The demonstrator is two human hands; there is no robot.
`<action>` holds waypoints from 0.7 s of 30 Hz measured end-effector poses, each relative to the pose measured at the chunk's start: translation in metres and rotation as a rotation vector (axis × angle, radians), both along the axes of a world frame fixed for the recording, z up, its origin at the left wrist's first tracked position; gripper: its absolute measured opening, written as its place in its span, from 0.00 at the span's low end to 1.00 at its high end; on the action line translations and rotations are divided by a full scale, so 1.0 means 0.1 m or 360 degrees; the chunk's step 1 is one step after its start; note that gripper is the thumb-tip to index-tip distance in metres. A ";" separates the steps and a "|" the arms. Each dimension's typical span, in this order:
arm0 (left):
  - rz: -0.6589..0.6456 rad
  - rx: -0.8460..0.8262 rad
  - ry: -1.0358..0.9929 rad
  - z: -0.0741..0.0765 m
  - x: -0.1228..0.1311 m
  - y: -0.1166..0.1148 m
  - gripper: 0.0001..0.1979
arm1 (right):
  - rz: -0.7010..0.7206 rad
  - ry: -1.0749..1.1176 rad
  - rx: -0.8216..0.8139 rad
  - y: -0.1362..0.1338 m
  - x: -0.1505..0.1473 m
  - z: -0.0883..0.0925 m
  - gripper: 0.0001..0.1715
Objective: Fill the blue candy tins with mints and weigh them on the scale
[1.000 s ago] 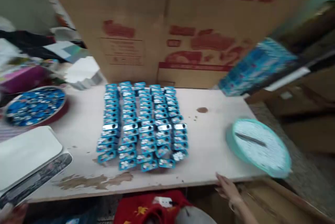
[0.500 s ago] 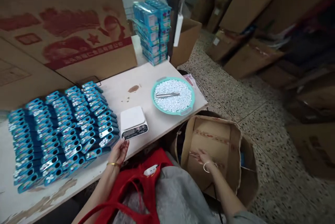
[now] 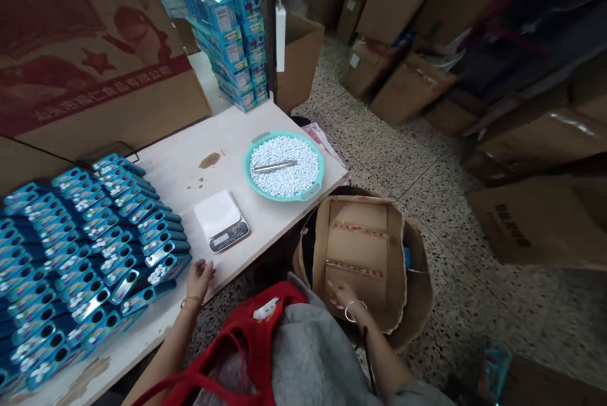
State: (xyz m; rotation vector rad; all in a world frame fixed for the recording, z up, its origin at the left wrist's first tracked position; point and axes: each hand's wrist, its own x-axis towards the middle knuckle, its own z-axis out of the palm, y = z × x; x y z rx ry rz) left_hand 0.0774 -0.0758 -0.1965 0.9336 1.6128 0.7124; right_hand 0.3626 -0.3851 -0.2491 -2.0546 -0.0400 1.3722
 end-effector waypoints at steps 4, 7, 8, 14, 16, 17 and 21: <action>-0.0126 0.0158 0.0009 -0.09 -0.22 -0.07 0.21 | 0.0074 0.0012 0.0055 0.53 0.03 0.09 0.24; -0.0150 0.0241 -0.0026 -0.18 -0.33 -0.10 0.22 | 0.0144 -0.0065 0.0138 0.88 0.04 0.22 0.22; -0.0147 0.0277 -0.0039 -0.21 -0.36 -0.11 0.22 | 0.0172 -0.0097 0.0164 0.96 0.04 0.28 0.21; -0.0029 0.0348 -0.0172 -0.37 -0.54 -0.22 0.22 | 0.0511 -0.0264 0.0160 0.99 -0.03 0.61 0.24; 0.0009 0.0316 -0.0255 -0.39 -0.59 -0.27 0.22 | 0.0653 -0.0371 0.0102 0.94 -0.01 0.61 0.25; 0.0021 0.0302 -0.0290 -0.39 -0.62 -0.29 0.22 | 0.0702 -0.0423 0.0071 0.93 0.01 0.58 0.25; 0.0030 0.0208 -0.0398 -0.41 -0.66 -0.31 0.22 | 0.0755 -0.0535 -0.0022 0.88 0.02 0.36 0.21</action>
